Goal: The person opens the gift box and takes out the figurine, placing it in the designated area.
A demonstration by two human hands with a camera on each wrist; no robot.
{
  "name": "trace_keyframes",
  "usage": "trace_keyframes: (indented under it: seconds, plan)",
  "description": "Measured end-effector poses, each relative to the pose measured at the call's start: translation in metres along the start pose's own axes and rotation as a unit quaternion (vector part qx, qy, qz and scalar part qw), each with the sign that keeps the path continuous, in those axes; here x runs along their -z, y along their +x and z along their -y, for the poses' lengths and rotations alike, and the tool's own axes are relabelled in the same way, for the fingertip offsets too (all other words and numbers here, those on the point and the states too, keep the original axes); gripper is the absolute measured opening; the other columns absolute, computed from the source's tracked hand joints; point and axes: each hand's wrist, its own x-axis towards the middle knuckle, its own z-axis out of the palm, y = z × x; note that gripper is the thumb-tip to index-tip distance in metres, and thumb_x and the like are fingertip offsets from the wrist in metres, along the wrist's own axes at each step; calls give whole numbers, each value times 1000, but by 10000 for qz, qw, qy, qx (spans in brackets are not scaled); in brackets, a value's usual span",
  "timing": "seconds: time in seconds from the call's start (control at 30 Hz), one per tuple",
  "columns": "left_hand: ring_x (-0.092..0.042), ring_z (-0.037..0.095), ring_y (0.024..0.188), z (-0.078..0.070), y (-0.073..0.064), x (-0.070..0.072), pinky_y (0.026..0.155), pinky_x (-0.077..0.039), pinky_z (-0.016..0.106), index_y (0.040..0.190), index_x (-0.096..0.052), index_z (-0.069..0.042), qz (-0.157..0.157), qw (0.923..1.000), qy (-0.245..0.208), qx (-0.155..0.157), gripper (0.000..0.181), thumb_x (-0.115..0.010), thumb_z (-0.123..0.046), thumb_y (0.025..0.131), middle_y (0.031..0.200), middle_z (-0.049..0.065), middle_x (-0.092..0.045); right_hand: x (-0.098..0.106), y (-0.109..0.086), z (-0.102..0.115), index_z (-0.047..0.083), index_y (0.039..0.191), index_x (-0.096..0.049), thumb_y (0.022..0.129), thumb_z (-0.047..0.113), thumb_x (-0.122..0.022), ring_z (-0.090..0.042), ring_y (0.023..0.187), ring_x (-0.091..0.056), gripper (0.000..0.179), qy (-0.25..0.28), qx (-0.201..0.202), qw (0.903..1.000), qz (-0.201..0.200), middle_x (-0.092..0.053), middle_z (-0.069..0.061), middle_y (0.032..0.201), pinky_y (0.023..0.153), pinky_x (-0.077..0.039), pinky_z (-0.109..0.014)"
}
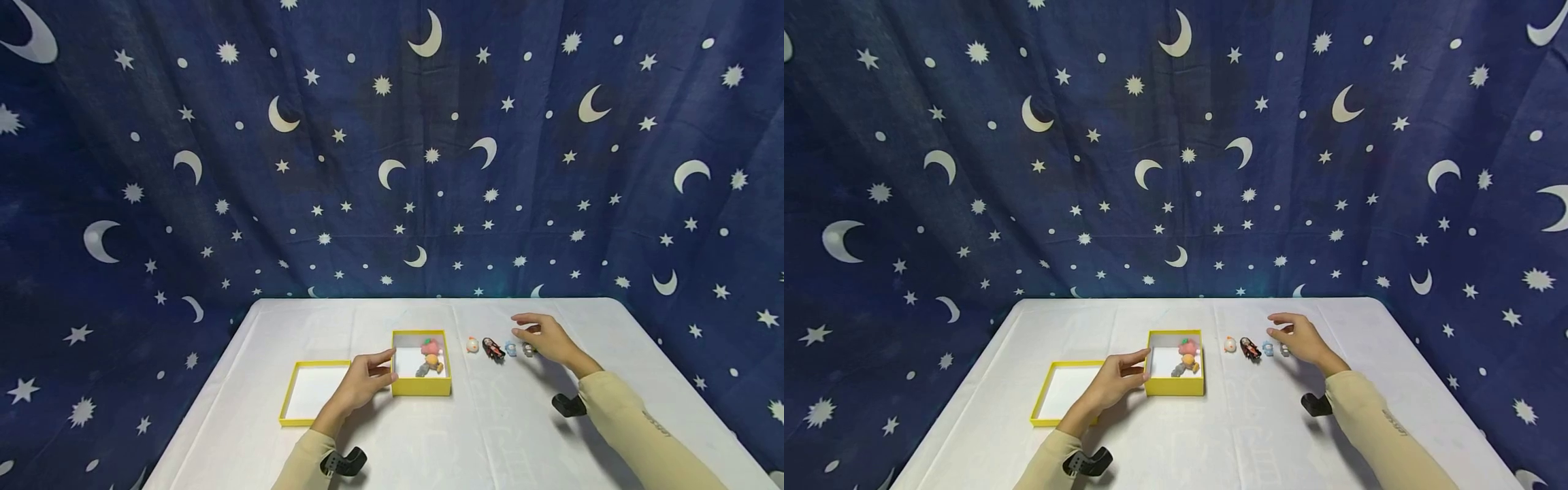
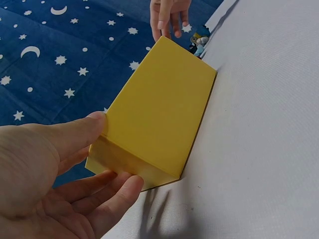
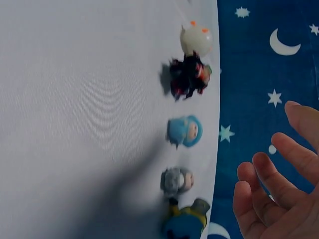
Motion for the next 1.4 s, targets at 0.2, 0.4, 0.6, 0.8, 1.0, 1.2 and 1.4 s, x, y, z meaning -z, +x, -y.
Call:
trace_keyframes:
  seconds: [0.2,0.4,0.6,0.8,1.0,1.2,1.4]
  plan:
    - [-60,37,120,2,0,-1,97,-53,41,140,-50,-3,35,10000,-8,-14,55,-68,-16,90,143,24,-50,-10,-1,10,-3,124,-62,93,20,-64,-33,97,-66,39,145,95,9998,65,-63,-28,125,76,-53,-29]
    - [-60,37,120,0,0,0,97,-53,41,140,-50,-4,4,10000,-42,51,55,-68,-15,90,143,23,-50,-18,0,23,-2,125,-61,93,22,-63,-34,100,-65,40,251,122,9995,146,-63,-26,126,79,-53,-35]
    - [-60,37,120,-2,-1,1,97,-53,42,140,-50,-4,-10,10000,-59,77,55,-68,-14,90,143,23,-50,-27,1,34,1,125,-62,93,22,-65,-33,101,-65,39,390,224,9986,273,-62,-25,127,73,-53,-29]
    - [-61,36,118,-4,-2,0,95,-54,40,140,-50,-4,-39,9999,-85,66,55,-68,-14,89,143,23,-51,-37,2,44,3,125,-63,92,21,-66,-33,102,-65,38,495,240,9979,329,-63,-22,127,72,-54,-27]
    - [-61,36,118,-3,-2,0,95,-54,40,140,-50,-5,-28,9999,-81,81,55,-68,-14,89,143,23,-51,-48,1,52,9,125,-63,92,21,-66,-34,108,-64,36,480,50,9978,445,-63,-17,129,73,-54,-30]
    - [-61,37,118,-3,-2,0,96,-53,43,140,-51,-5,-45,9999,-81,39,54,-68,-13,90,142,23,-51,-57,2,59,11,124,-65,91,23,-67,-36,109,-63,35,533,167,9976,418,-61,-19,130,79,-55,-37]
    - [-62,37,117,-2,-1,0,92,-55,39,140,-49,-2,-36,9999,-106,32,54,-67,-11,90,143,24,-51,-67,4,65,10,124,-65,91,26,-67,-34,110,-61,37,627,319,9960,550,-60,-19,130,82,-53,-39]
